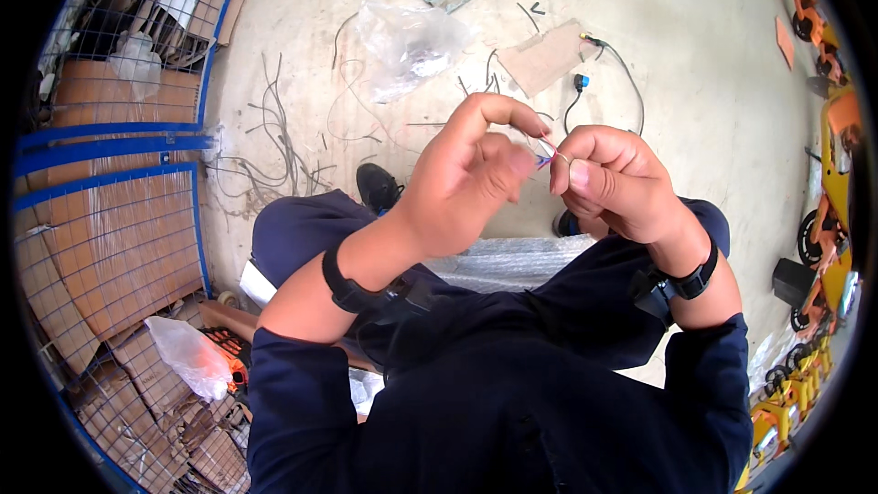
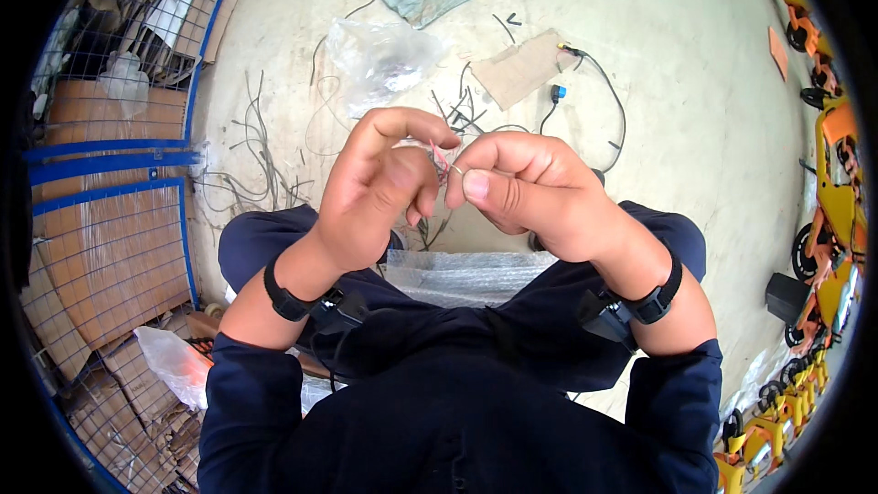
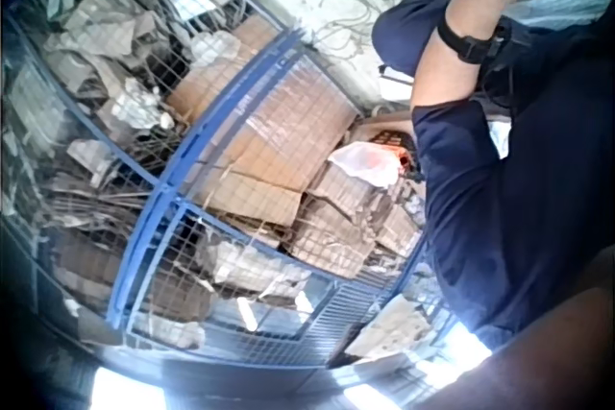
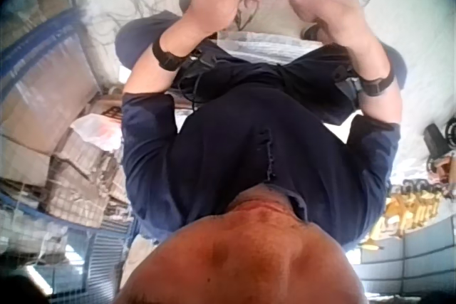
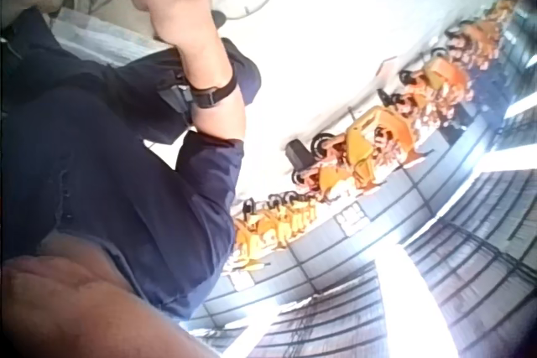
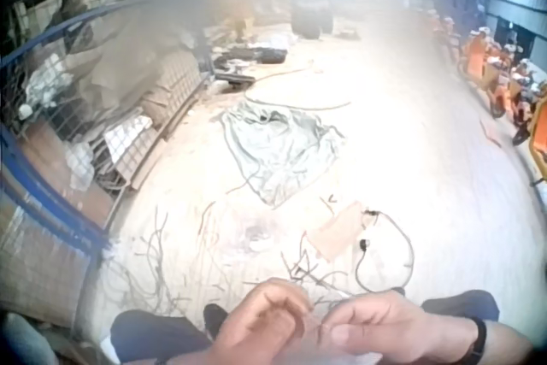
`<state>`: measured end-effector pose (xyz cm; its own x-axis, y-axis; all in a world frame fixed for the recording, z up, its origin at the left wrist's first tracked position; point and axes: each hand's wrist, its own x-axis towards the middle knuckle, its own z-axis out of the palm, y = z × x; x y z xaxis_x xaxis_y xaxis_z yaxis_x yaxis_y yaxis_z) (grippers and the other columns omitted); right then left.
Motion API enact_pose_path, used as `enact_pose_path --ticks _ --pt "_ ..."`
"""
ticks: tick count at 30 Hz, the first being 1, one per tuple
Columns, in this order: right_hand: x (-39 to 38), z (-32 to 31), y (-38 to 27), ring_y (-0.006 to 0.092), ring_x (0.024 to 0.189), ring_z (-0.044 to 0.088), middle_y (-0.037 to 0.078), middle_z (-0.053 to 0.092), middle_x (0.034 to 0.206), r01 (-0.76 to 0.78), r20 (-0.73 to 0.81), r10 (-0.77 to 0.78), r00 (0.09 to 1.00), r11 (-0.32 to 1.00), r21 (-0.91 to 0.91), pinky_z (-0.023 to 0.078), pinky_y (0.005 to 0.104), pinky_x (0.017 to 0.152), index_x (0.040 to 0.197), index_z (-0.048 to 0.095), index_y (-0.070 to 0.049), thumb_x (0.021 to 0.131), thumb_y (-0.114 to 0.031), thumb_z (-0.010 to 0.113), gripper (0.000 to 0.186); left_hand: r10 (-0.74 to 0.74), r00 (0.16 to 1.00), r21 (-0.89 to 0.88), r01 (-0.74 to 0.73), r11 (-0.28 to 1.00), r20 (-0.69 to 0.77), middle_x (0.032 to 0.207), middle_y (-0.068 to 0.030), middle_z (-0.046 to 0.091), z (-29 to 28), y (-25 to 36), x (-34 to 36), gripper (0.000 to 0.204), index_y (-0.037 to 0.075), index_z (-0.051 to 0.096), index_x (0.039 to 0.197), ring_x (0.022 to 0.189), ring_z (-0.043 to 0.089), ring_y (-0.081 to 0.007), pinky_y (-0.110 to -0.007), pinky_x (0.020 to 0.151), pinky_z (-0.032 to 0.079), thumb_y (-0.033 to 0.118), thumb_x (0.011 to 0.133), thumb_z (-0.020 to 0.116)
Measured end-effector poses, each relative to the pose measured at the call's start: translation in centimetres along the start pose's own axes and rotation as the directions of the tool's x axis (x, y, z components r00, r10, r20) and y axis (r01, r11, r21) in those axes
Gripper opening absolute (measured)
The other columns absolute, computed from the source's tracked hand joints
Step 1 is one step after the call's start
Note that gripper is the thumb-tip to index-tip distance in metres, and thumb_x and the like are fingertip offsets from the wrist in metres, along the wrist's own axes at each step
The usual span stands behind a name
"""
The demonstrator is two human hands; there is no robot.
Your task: The person strips insulation from wires using scissors, twists the wire ends, and inserts them into a blue connector terminal.
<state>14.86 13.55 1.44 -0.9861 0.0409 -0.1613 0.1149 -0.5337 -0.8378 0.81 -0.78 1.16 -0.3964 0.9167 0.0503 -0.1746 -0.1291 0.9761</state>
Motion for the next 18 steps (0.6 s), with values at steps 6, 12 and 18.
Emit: enact_pose_path --ticks 6,12,18 --pt "0.3 -0.2 -0.5 0.0059 0.05 0.035 -0.003 0.045 0.06 -0.016 -0.07 0.014 0.997 1.0 -0.025 0.029 0.021 0.047 0.093 0.058 -0.002 0.098 -0.019 0.049 0.02 -0.108 0.987 0.24 0.077 0.968 0.121 0.087 -0.0042 0.061 -1.5 -0.5 0.0 0.018 0.0 0.057 0.104 0.073 0.055 -0.0071 -0.021 0.065 0.045 0.011 0.091 0.06" --pt "0.8 -1.2 -0.7 0.0107 0.085 0.056 0.002 0.063 0.089 0.123 -0.084 -0.266 0.96 0.672 -0.73 0.044 0.0254 0.077 0.094 0.061 -0.001 0.094 -0.014 0.054 0.014 0.154 0.983 0.435 -0.184 0.882 0.103 0.084 -0.0025 0.057 -1.9 -0.9 0.7 0.009 0.0 0.058 0.094 0.076 0.052 -0.0079 -0.023 0.072 0.043 0.008 0.09 0.059" --pt "0.8 -0.3 -0.2 0.0103 0.084 0.059 0.005 0.064 0.092 0.098 -0.157 -0.23 0.961 0.807 -0.583 0.046 0.0248 0.075 0.099 0.06 -0.001 0.094 -0.015 0.056 0.016 0.119 0.991 0.501 -0.131 0.855 0.057 0.075 -0.0057 0.054 -1.2 -0.6 0.5 0.006 0.004 0.059 0.089 0.063 0.053 -0.014 -0.026 0.058 0.043 0.007 0.086 0.063"
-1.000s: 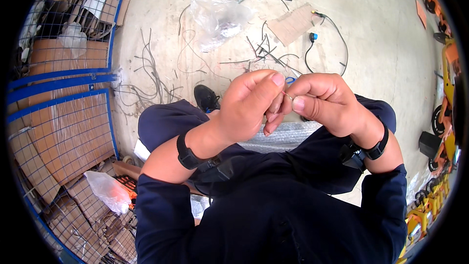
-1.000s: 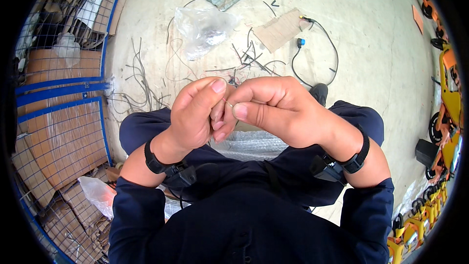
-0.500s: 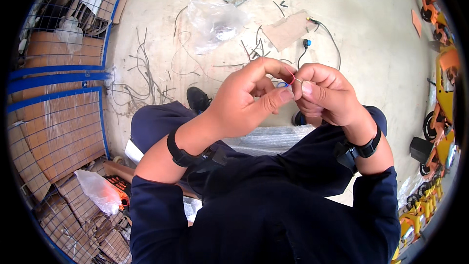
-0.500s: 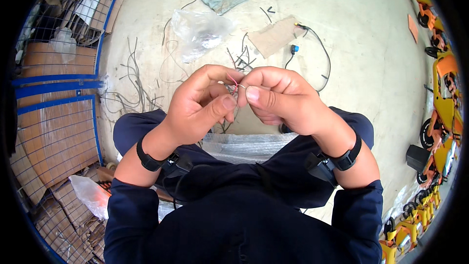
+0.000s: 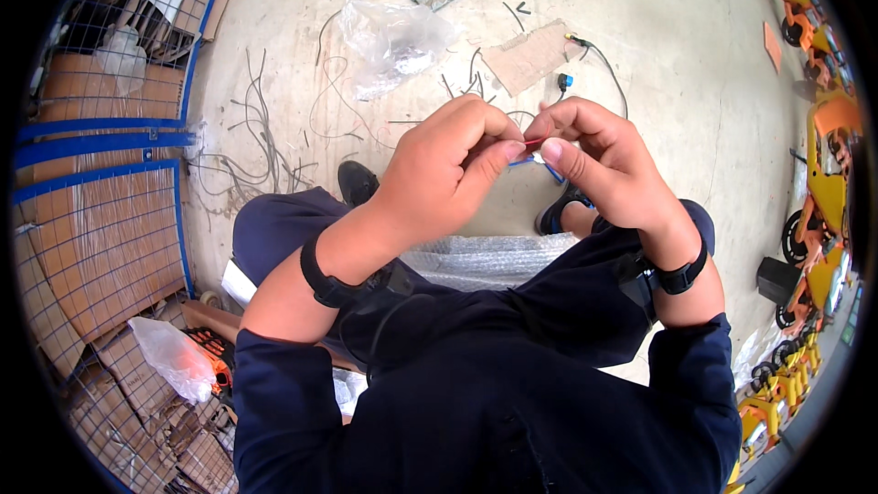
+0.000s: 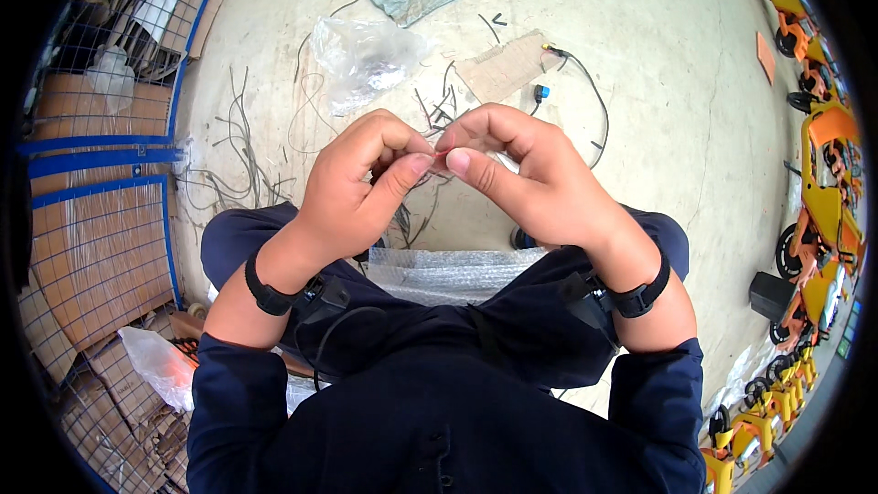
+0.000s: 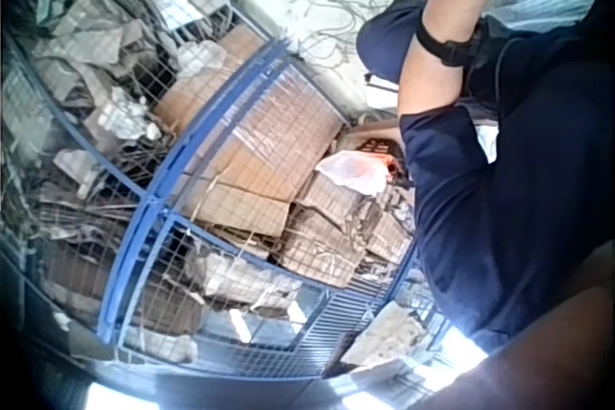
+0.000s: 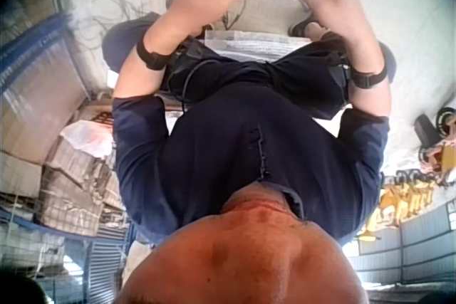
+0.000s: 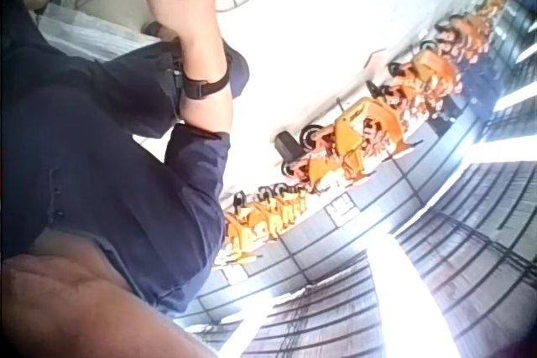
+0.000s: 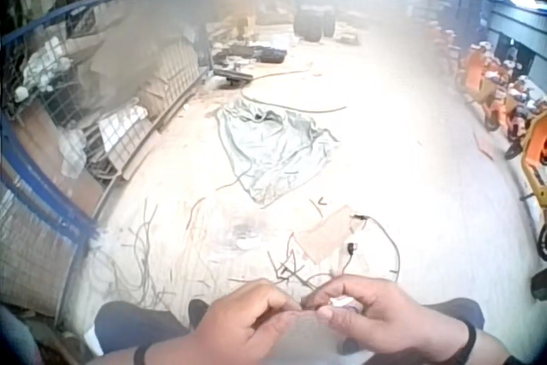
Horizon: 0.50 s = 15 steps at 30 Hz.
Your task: The person strips insulation from wires using scissors, twists the wire ends, and inserts them into a blue connector terminal.
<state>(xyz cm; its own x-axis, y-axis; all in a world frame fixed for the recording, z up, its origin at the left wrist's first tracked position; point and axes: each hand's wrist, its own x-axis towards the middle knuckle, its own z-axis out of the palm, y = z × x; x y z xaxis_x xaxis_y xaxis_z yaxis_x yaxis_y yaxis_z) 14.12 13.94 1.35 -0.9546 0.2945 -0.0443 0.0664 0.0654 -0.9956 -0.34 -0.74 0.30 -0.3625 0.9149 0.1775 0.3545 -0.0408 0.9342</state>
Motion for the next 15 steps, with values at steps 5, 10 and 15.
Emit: enact_pose_path --ticks 5,10,15 --pt "0.0 -0.1 0.2 0.005 0.063 0.049 0.0 0.057 0.074 -0.239 0.058 0.232 0.971 0.933 0.27 0.038 0.0198 0.055 0.1 0.059 -0.001 0.094 -0.014 0.057 0.014 0.0 1.0 -0.013 0.0 1.0 0.021 0.078 -0.0022 0.055 -0.2 -0.1 -0.2 0.007 0.002 0.059 0.09 0.065 0.051 -0.0072 -0.022 0.058 0.041 0.008 0.089 0.061" --pt "-0.2 -0.1 -0.2 0.0026 0.053 0.033 -0.004 0.046 0.065 -0.303 0.168 0.254 0.953 0.839 0.452 0.024 0.0198 0.046 0.096 0.059 -0.002 0.093 -0.013 0.057 0.012 -0.143 0.99 -0.253 0.144 0.957 0.022 0.081 0.0001 0.058 -0.2 0.2 -0.3 0.008 0.001 0.06 0.09 0.069 0.051 -0.0033 -0.019 0.061 0.041 0.01 0.091 0.059" --pt "-0.5 -0.9 -0.4 0.0027 0.048 0.029 -0.005 0.043 0.061 -0.322 0.232 0.228 0.946 0.748 0.581 0.02 0.0207 0.044 0.094 0.059 0.0 0.091 -0.011 0.057 0.011 -0.234 0.965 -0.168 0.252 0.953 0.121 0.079 0.0 0.06 -1.1 0.8 0.1 0.009 0.001 0.061 0.09 0.071 0.051 -0.0038 -0.02 0.063 0.041 0.01 0.09 0.062"
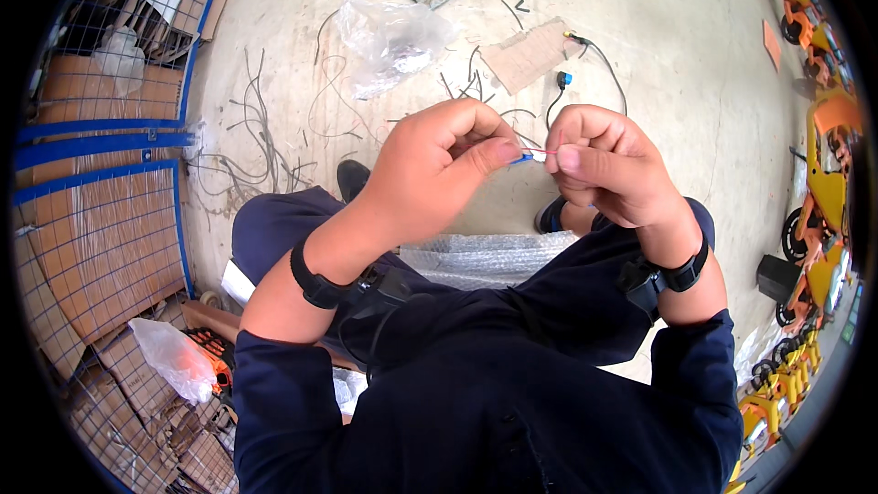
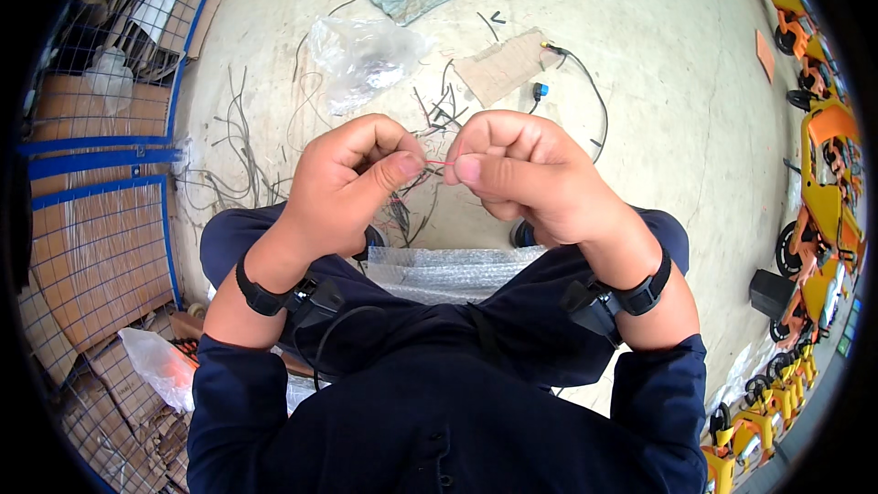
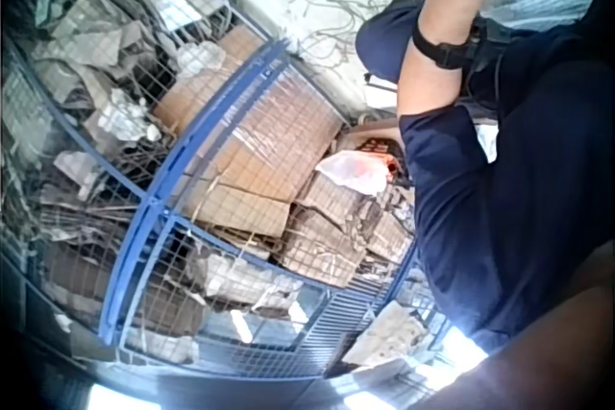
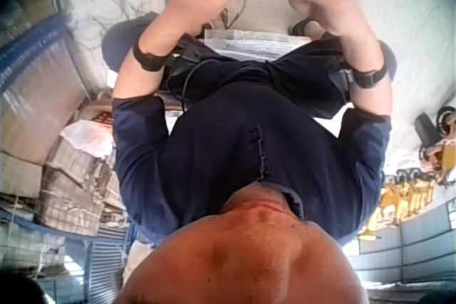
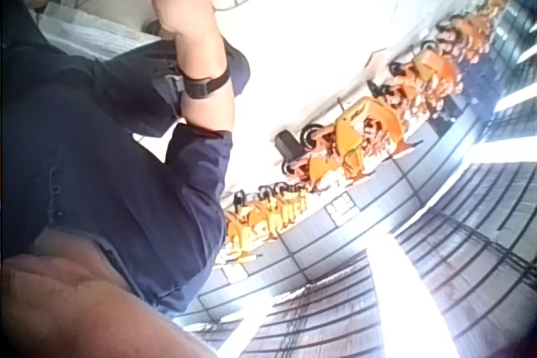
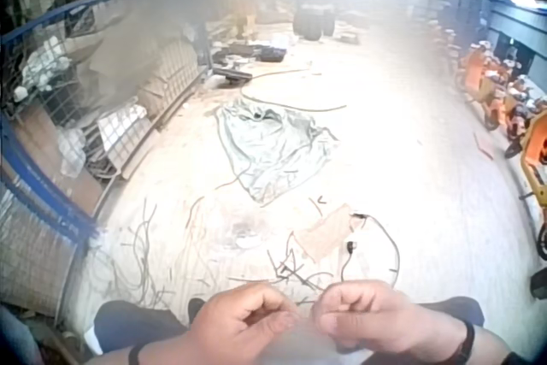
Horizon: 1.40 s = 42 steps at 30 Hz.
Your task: The person strips insulation from wires using scissors, twists the wire ends, and inserts them into a blue connector terminal.
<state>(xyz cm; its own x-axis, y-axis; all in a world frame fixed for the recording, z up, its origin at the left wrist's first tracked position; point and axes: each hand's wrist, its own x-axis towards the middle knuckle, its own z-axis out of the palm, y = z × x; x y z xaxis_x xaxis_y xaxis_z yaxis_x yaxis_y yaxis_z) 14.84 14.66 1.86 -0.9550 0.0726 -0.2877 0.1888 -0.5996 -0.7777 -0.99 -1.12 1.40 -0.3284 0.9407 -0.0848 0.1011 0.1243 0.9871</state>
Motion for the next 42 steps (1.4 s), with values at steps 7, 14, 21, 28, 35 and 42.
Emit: enact_pose_path --ticks 7,14,21,28,35,42 --pt "-0.9 -1.8 -1.3 0.0039 0.047 0.024 -0.004 0.037 0.058 0.218 0.075 -0.227 0.971 0.97 0.108 0.018 0.0214 0.042 0.089 0.055 0.003 0.09 -0.009 0.054 0.012 -0.084 0.993 0.054 0.088 0.995 -0.078 0.079 -0.0002 0.062 -3.2 0.0 0.7 0.008 0.0 0.063 0.088 0.072 0.053 -0.005 -0.021 0.065 0.042 0.008 0.087 0.064" --pt "-3.3 -4.5 -3.8 0.0063 0.054 0.028 -0.003 0.034 0.059 0.419 0.042 -0.428 0.903 0.897 0.144 0.02 0.0211 0.042 0.084 0.046 -0.001 0.09 -0.013 0.055 0.015 -0.094 0.967 0.102 0.121 0.987 -0.239 0.069 0.0027 0.059 -8.2 -2.9 0.1 0.009 0.001 0.065 0.084 0.063 0.049 -0.0038 -0.021 0.057 0.039 0.009 0.085 0.067" --pt "-5.4 -7.2 -5.2 0.0067 0.056 0.028 -0.003 0.036 0.064 0.506 0.065 -0.537 0.841 0.822 0.261 0.022 0.0209 0.045 0.094 0.045 -0.003 0.092 -0.012 0.053 0.012 -0.204 0.914 0.211 0.29 0.933 -0.352 0.07 0.0028 0.056 -11.7 -3.7 -1.6 0.012 0.0 0.063 0.084 0.064 0.046 -0.0039 -0.02 0.06 0.037 0.012 0.087 0.064" --pt "-2.6 -3.2 -2.5 0.0035 0.051 0.034 -0.004 0.042 0.06 0.379 -0.096 -0.39 0.916 0.918 -0.121 0.025 0.0194 0.043 0.091 0.058 -0.002 0.091 -0.014 0.056 0.012 0.459 0.776 0.791 0.082 0.607 -0.432 0.074 0.0003 0.058 -8.3 -4.4 0.2 0.014 0.003 0.062 0.091 0.075 0.054 -0.0108 -0.024 0.071 0.044 0.016 0.088 0.064" --pt "0.4 1.3 0.7 0.0058 0.067 0.055 0.001 0.063 0.079 0.14 -0.012 -0.157 0.988 0.908 -0.396 0.042 0.0195 0.06 0.094 0.062 -0.001 0.09 -0.005 0.058 0.007 0.313 0.95 0.417 -0.28 0.865 -0.011 0.064 -0.0044 0.054 -0.1 0.2 -1.3 0.018 0.002 0.057 0.078 0.055 0.049 -0.0122 -0.025 0.053 0.041 0.015 0.086 0.067" --pt "0.9 1.6 0.7 0.0059 0.069 0.057 0.003 0.066 0.083 -0.019 0.019 0.025 0.999 0.96 -0.28 0.044 0.02 0.06 0.095 0.062 0.0 0.09 -0.004 0.059 0.007 0.421 0.904 0.541 -0.391 0.745 0.074 0.062 -0.0084 0.048 0.8 -1.2 -1.1 0.021 0.003 0.053 0.074 0.052 0.047 -0.0244 -0.032 0.047 0.038 0.018 0.086 0.065"
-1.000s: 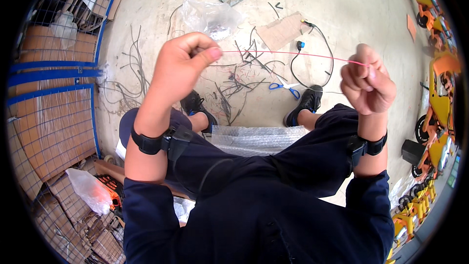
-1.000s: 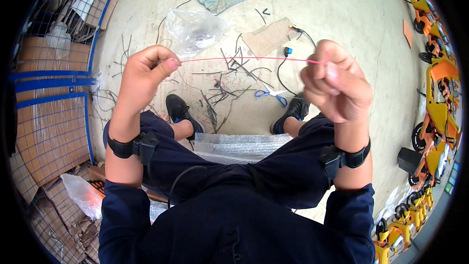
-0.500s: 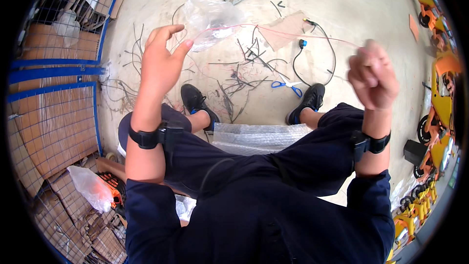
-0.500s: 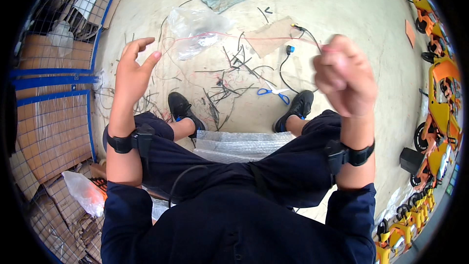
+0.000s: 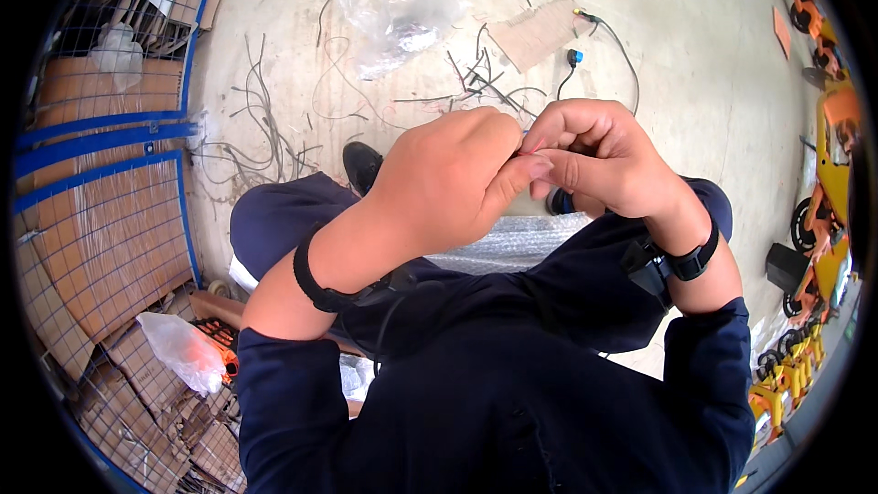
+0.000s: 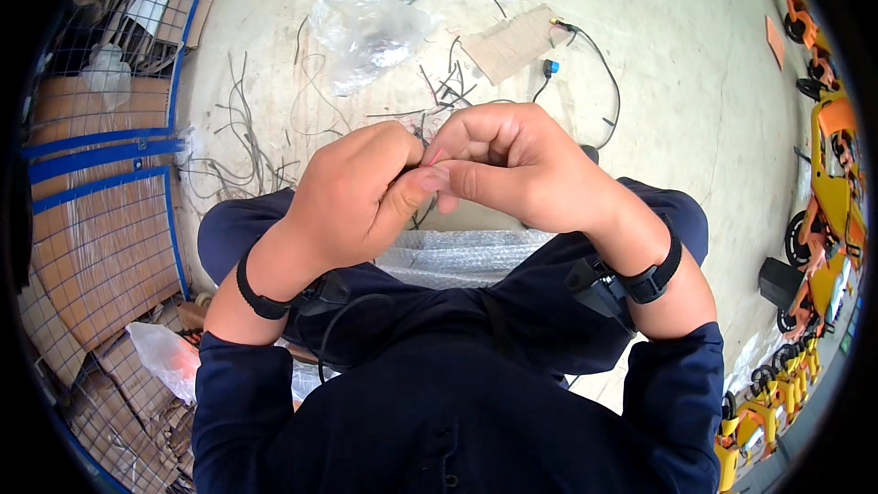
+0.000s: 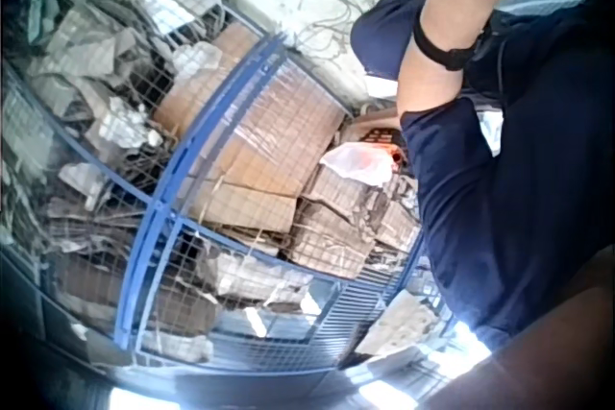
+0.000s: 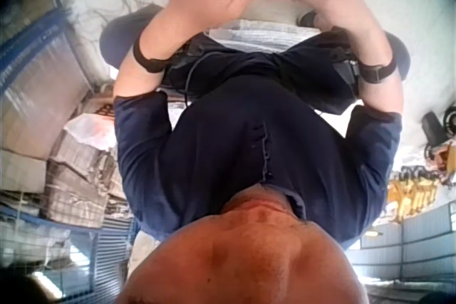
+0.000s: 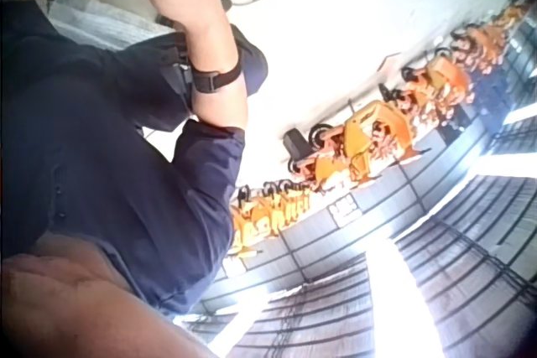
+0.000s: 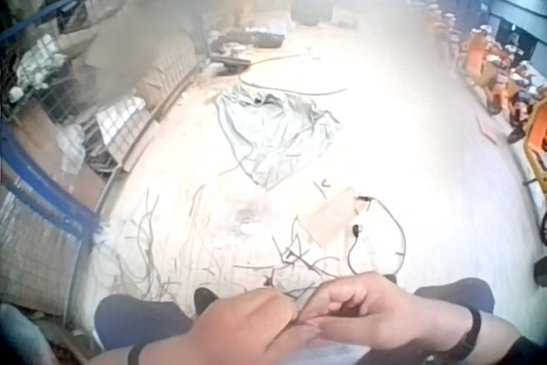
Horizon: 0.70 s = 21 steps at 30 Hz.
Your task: The person strips insulation from wires using scissors, twists the wire ends, and inserts them into a blue connector terminal.
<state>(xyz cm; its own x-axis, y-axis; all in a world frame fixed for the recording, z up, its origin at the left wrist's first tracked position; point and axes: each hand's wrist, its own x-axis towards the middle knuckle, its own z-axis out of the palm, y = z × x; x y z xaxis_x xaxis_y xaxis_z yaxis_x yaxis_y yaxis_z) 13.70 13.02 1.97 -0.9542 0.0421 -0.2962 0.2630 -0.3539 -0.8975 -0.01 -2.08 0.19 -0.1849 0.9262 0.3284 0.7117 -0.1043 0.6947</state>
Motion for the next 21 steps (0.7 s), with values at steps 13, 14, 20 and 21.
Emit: enact_pose_path --ticks 13,14,20,21 --pt "0.8 0.8 0.4 0.0021 0.058 0.046 0.001 0.062 0.069 -0.188 -0.043 0.187 0.981 0.982 -0.011 0.034 0.0182 0.052 0.092 0.065 -0.002 0.092 -0.012 0.058 0.013 -0.023 1.0 0.199 0.026 0.98 -0.02 0.06 -0.0091 0.052 -0.2 -0.8 -0.2 0.019 0.006 0.052 0.071 0.053 0.054 -0.0273 -0.036 0.046 0.042 0.015 0.085 0.061" --pt "0.7 0.9 0.4 0.002 0.058 0.047 0.0 0.062 0.068 -0.149 -0.051 0.15 0.987 0.989 0.021 0.034 0.018 0.052 0.092 0.065 -0.002 0.092 -0.012 0.058 0.013 -0.04 0.998 0.174 0.047 0.984 -0.041 0.059 -0.0089 0.052 -0.1 -0.9 -0.1 0.022 0.006 0.051 0.07 0.053 0.055 -0.0264 -0.036 0.046 0.042 0.018 0.086 0.061" --pt "0.4 0.3 1.4 0.0018 0.051 0.044 0.003 0.063 0.068 0.01 -0.104 -0.007 0.995 1.0 0.021 0.028 0.0179 0.044 0.094 0.065 -0.002 0.091 -0.009 0.058 0.011 -0.372 0.925 -0.126 0.379 0.917 0.075 0.054 -0.0101 0.048 -2.6 0.7 0.6 0.031 0.005 0.049 0.067 0.049 0.051 -0.0273 -0.036 0.045 0.038 0.024 0.091 0.057" --pt "0.5 0.3 1.7 0.0014 0.045 0.039 0.004 0.063 0.066 0.042 -0.119 -0.038 0.992 0.999 0.03 0.025 0.0176 0.039 0.093 0.066 -0.002 0.091 -0.008 0.058 0.01 -0.311 0.948 -0.115 0.317 0.941 0.071 0.054 -0.0097 0.048 -2.4 0.6 0.6 0.031 0.006 0.05 0.067 0.049 0.051 -0.027 -0.036 0.045 0.038 0.024 0.09 0.058"
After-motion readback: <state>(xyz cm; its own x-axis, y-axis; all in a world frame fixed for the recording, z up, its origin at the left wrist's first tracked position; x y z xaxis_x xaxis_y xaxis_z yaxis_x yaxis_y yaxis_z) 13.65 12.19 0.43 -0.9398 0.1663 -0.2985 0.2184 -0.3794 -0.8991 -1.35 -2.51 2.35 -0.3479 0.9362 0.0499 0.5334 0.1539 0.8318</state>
